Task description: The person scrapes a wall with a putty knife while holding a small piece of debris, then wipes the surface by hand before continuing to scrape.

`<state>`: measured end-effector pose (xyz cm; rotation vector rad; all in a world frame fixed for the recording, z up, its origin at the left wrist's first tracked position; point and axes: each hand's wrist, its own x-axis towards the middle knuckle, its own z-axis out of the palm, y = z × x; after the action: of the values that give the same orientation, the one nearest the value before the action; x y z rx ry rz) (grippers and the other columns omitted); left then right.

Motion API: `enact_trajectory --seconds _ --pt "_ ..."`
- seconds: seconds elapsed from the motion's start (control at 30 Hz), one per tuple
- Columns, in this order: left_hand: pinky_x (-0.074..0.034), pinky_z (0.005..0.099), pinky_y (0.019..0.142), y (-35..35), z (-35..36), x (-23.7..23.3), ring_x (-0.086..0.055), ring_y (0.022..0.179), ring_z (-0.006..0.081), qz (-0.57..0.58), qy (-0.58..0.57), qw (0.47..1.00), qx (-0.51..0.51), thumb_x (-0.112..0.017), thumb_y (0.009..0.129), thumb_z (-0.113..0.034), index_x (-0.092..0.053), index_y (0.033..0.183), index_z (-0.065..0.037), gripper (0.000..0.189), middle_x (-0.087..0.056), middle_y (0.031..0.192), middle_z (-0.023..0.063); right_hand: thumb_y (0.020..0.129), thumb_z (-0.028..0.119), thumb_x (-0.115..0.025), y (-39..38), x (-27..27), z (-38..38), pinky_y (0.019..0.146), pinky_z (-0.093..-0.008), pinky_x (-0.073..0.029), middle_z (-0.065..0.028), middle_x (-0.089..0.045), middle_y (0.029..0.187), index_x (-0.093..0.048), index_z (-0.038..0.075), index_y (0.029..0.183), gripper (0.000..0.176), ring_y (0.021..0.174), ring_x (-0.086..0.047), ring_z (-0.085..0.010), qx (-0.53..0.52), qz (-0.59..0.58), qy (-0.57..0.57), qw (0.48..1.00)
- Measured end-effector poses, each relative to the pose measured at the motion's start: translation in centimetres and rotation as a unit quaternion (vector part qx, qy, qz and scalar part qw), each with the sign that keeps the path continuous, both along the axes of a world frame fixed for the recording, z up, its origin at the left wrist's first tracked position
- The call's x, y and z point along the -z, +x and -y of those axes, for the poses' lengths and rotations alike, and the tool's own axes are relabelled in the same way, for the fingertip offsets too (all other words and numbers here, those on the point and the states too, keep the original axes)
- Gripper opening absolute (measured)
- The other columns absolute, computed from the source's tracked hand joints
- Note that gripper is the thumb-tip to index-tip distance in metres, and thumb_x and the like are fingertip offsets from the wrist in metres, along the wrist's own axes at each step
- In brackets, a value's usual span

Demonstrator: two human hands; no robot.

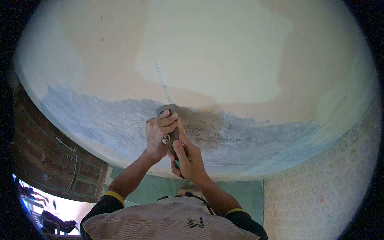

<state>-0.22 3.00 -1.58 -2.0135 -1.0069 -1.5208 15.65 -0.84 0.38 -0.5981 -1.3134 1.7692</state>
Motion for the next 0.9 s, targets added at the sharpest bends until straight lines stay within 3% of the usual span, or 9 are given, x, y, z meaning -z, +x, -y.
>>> enact_trajectory --seconds 0.03,0.2,0.37,0.43,0.47,0.7,0.8,0.9 --pt "-0.043 0.0372 0.092 0.2 -0.2 0.4 -0.059 0.123 0.0233 -0.017 -0.001 0.999 -0.030 -0.071 0.082 -0.021 -0.067 0.107 -0.011 0.027 -0.068 0.126 0.0035 0.109 0.025 -0.038 -0.2 -0.3 -0.3 0.037 -0.0233 -0.035 -0.0036 -0.048 0.072 -0.011 0.023 0.161 0.058 0.042 -0.041 -0.0075 -0.003 0.001 0.004 1.000" --pt "-0.041 0.0367 0.090 -0.2 -0.4 -2.2 -0.062 0.119 0.0212 0.035 0.019 0.999 0.005 -0.066 0.086 -0.015 -0.068 0.104 -0.012 0.018 -0.069 0.124 0.0027 0.109 0.024 -0.038 -1.4 -1.1 -0.1 0.037 -0.0236 -0.035 -0.0031 -0.047 0.072 -0.011 0.022 0.161 0.058 0.042 -0.041 -0.0073 -0.006 -0.057 0.041 0.998" --pt "-0.040 0.0359 0.090 0.4 -0.6 -0.1 -0.064 0.115 0.0218 0.006 0.007 0.999 -0.051 -0.066 0.087 -0.019 -0.068 0.102 -0.012 0.017 -0.070 0.121 0.0040 0.110 0.027 -0.036 -0.5 -1.0 -0.6 0.037 -0.0225 -0.035 -0.0033 -0.045 0.072 -0.009 0.023 0.161 0.058 0.041 -0.041 -0.0074 -0.016 -0.009 0.024 1.000" --pt "-0.040 0.0361 0.090 0.0 -0.7 -1.7 -0.064 0.114 0.0220 0.037 0.026 0.999 0.010 -0.064 0.088 -0.018 -0.067 0.100 -0.013 0.013 -0.070 0.122 0.0034 0.109 0.027 -0.036 -0.6 -1.0 -0.1 0.037 -0.0225 -0.035 -0.0031 -0.045 0.071 -0.010 0.023 0.161 0.058 0.041 -0.041 -0.0071 -0.014 -0.017 0.015 1.000" --pt "-0.041 0.0361 0.088 -0.1 -0.5 -2.0 -0.064 0.113 0.0229 0.022 0.026 0.999 -0.008 -0.065 0.088 -0.018 -0.066 0.099 -0.013 0.013 -0.069 0.123 0.0033 0.109 0.027 -0.037 -0.6 -1.0 -0.1 0.037 -0.0223 -0.035 -0.0029 -0.045 0.071 -0.011 0.023 0.161 0.058 0.041 -0.040 -0.0069 -0.014 -0.020 0.019 1.000" --pt "-0.040 0.0356 0.088 -0.2 -1.2 -0.9 -0.064 0.115 0.0224 0.001 -0.018 1.000 -0.014 -0.066 0.087 -0.020 -0.067 0.102 -0.013 0.017 -0.069 0.123 0.0040 0.109 0.025 -0.038 -0.7 -0.4 -1.5 0.037 -0.0228 -0.035 -0.0011 -0.047 0.071 -0.014 0.020 0.161 0.057 0.041 -0.041 -0.0064 0.018 0.024 0.097 0.995" --pt "-0.040 0.0365 0.090 0.0 -0.2 -2.7 -0.063 0.118 0.0224 0.006 0.015 0.999 -0.032 -0.068 0.085 -0.018 -0.067 0.106 -0.013 0.021 -0.069 0.125 0.0029 0.109 0.025 -0.038 -0.7 -1.1 -1.2 0.037 -0.0229 -0.036 -0.0007 -0.046 0.069 -0.016 0.019 0.160 0.056 0.041 -0.040 -0.0057 0.008 -0.001 0.096 0.995" --pt "-0.041 0.0373 0.091 0.3 -0.3 -0.8 -0.062 0.119 0.0232 -0.036 0.012 0.997 -0.068 -0.070 0.083 -0.019 -0.067 0.106 -0.014 0.024 -0.069 0.125 0.0032 0.109 0.026 -0.039 0.4 -0.6 -1.6 0.038 -0.0226 -0.036 -0.0007 -0.046 0.069 -0.017 0.020 0.160 0.056 0.041 -0.040 -0.0054 -0.019 0.000 0.049 0.999"
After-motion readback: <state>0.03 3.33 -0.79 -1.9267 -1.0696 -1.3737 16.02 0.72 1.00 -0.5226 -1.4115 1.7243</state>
